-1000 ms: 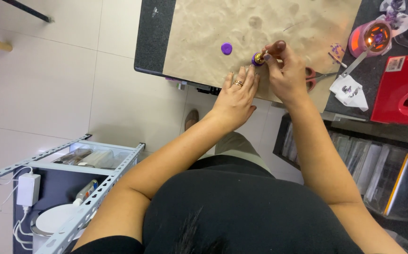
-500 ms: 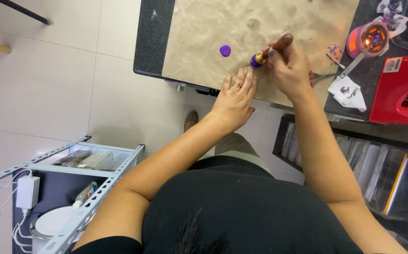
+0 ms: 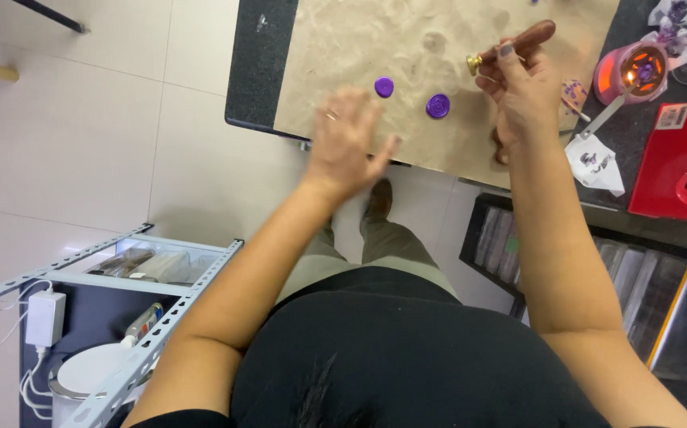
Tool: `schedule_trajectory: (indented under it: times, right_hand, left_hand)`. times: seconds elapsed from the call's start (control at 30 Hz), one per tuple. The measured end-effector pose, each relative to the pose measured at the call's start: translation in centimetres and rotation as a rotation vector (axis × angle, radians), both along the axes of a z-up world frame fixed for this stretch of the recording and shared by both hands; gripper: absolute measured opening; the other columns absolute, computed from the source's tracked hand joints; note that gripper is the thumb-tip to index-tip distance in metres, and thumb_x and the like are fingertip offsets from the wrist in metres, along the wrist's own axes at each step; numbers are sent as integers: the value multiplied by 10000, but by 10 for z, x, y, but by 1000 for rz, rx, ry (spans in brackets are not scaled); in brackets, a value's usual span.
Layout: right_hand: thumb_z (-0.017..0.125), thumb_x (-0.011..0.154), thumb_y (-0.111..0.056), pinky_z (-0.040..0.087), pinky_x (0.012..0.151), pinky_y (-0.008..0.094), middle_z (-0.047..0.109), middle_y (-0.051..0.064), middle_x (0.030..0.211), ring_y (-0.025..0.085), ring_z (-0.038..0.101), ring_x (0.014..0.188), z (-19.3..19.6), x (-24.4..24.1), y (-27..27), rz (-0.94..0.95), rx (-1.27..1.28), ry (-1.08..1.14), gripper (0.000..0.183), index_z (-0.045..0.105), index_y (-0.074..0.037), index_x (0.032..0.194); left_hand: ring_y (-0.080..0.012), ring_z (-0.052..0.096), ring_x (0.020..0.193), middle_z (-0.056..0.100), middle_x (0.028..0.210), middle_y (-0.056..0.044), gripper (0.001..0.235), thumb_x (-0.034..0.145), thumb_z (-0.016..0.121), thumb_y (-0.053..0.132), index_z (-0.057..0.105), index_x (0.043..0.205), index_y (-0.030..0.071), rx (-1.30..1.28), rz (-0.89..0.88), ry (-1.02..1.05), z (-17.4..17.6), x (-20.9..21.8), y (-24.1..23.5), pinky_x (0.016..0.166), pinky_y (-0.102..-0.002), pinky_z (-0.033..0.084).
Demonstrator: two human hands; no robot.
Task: Melting wax beads over a candle, pouring the wax, and using a stamp to create decorative seals, followed by organizing the seals.
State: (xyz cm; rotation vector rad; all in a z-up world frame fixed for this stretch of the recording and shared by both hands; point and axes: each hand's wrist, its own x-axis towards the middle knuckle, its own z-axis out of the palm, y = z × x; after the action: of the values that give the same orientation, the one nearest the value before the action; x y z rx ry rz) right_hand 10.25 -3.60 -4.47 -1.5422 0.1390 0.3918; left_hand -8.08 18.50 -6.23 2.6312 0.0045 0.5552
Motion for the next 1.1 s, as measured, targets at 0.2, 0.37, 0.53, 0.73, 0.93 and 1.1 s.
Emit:
schedule_trajectory:
  times: [0.2, 0.37, 0.53, 0.73, 0.93, 1.1]
  right_hand:
    - [590, 1092, -69, 644, 849, 252, 706, 77, 1111, 171, 742, 1059, 10, -10, 44, 292, -149, -414, 155, 560, -27, 1238]
    - [590, 1092, -55, 582, 848, 321, 700, 145, 1106, 244, 695, 1033, 16, -32, 70, 429, -287, -692, 200, 589, 45, 1266]
    - [572, 1108, 4, 621, 844, 364, 645, 160, 1119, 319, 741, 1054, 7, -52, 81, 448, -259, -809, 190, 562, 27, 1296]
    - [555, 1114, 24, 644, 976, 454, 688, 217, 1128, 362, 731, 1077, -1, -62, 77, 515, -306, -991, 189, 559, 59, 1300]
    - [553, 1125, 9, 595, 1076, 499, 677, 229, 1109, 375, 716, 1082, -6, -60, 75, 548, -251, -1000, 191, 539, 78, 1303]
    - [568, 1118, 43, 629, 1022, 465, 671, 240, 1122, 376, 713, 1101, 0, -61, 77, 565, -271, -1009, 177, 553, 87, 1289]
  left_hand:
    - [-444, 269, 1476, 402, 1558, -213, 737, 904, 805, 519, 594, 1458, 81, -47, -24, 142, 2, 21, 85, 1200, -674, 149]
    - [-433, 293, 1459, 447, 1532, -206, 706, 920, 803, 527, 631, 1425, 65, -27, -108, 176, 14, 17, 104, 1195, -654, 140]
    - [-411, 315, 1454, 457, 1532, -191, 699, 906, 843, 511, 643, 1417, 78, -62, -122, 160, 13, 18, 109, 1207, -622, 166]
    - [-417, 450, 1358, 476, 1491, -188, 684, 887, 857, 526, 654, 1376, 93, -36, -98, 129, 15, 15, 108, 1136, -593, 266]
    - [-390, 560, 1184, 548, 1327, -163, 703, 891, 830, 572, 617, 1405, 142, 24, -55, 131, 9, 14, 106, 1025, -533, 366]
    - [-367, 640, 1068, 576, 1299, -144, 722, 891, 815, 601, 612, 1413, 145, 33, -46, 125, 7, 15, 105, 992, -516, 382]
